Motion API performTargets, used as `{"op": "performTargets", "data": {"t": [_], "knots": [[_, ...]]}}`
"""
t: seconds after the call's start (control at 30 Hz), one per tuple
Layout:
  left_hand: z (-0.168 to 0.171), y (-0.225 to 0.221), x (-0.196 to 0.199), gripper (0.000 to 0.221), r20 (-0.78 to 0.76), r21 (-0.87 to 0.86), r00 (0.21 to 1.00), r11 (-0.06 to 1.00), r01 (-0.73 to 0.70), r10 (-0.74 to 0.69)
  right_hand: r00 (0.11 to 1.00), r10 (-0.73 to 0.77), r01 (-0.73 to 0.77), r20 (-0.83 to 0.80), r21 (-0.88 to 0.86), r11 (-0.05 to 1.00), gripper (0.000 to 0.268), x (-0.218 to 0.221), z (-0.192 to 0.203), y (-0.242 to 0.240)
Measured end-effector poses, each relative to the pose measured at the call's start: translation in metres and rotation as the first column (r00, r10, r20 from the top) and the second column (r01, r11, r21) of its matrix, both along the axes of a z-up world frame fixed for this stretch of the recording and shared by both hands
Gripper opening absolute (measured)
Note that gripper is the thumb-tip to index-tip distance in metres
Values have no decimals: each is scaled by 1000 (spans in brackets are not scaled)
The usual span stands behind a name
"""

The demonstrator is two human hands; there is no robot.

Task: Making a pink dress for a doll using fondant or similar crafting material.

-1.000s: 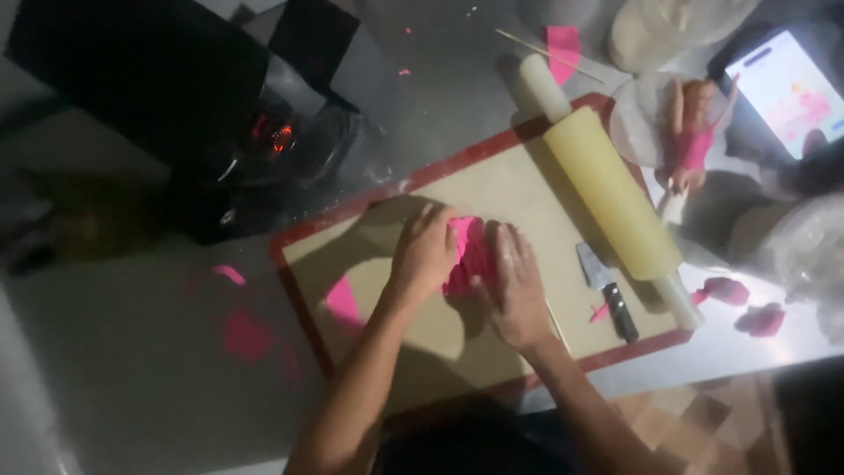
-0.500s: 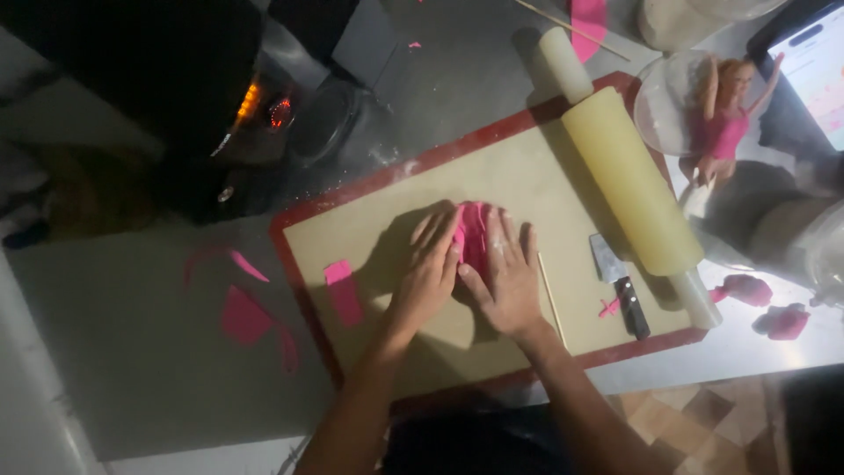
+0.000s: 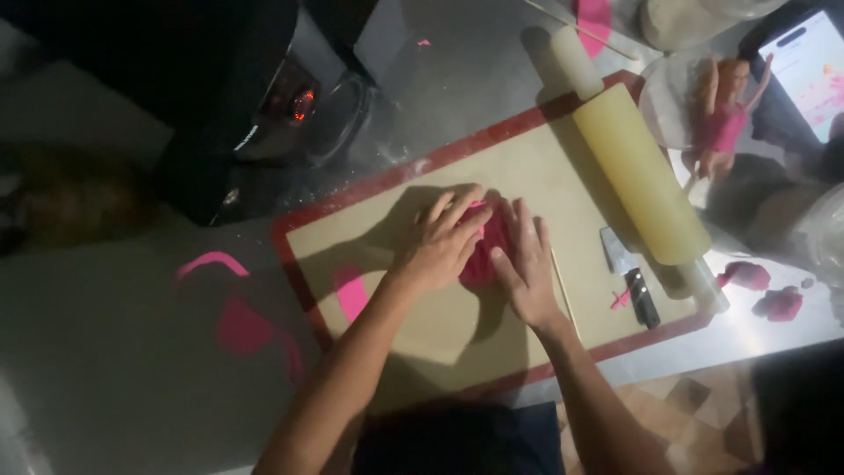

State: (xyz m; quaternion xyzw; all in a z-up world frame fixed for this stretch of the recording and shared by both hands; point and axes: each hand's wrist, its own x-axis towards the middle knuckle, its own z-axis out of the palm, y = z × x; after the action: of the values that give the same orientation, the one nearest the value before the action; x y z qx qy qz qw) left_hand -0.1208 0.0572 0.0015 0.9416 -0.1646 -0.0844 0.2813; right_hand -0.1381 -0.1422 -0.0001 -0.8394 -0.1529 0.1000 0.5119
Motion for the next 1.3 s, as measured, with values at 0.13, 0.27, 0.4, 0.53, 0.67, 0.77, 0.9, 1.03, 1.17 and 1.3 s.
{"op": "performTargets", "data": {"t": [0.13, 0.27, 0.4, 0.53, 0.67, 0.77, 0.9, 1.03, 1.17, 1.3], "knots": [[-11, 7, 3, 40, 48, -102, 999, 995, 4, 1, 1000, 14, -14, -7, -12, 1000, 69, 2, -4, 0], [-12, 12, 6, 42, 62, -193, 998, 981, 10, 2, 1000, 23, -24, -19, -29, 999, 69, 7, 15, 5], [-7, 15, 15, 45, 76, -132, 997, 991, 34, -24, 993, 13, 3, -115, 142, 990, 69, 10, 6, 0], [0, 13, 22, 46, 33, -79, 997, 995, 69, -66, 997, 79, -78, 8, -89, 993, 71, 18, 31, -1], [-2, 11, 26, 39, 2, 93, 982, 978, 187, -188, 984, -114, 130, -137, 118, 984, 68, -2, 25, -8], [3, 11, 34, 38, 44, 147, 967, 959, 243, -252, 980, -165, 171, -111, 45, 984, 70, -14, 29, -10], [9, 15, 39, 52, 116, 124, 954, 957, 262, -276, 937, -306, 313, -166, 16, 950, 70, -43, 40, -13], [12, 12, 43, 56, 109, 147, 945, 945, 292, -309, 921, -347, 354, -174, 10, 935, 72, -87, 23, -24], [19, 13, 44, 63, 79, 175, 939, 932, 317, -335, 969, -238, 229, -68, -118, 966, 76, -94, 29, -11], [23, 10, 44, 67, 61, 163, 937, 930, 330, -343, 952, -304, 291, -37, -197, 936, 73, -75, 31, 2]]}}
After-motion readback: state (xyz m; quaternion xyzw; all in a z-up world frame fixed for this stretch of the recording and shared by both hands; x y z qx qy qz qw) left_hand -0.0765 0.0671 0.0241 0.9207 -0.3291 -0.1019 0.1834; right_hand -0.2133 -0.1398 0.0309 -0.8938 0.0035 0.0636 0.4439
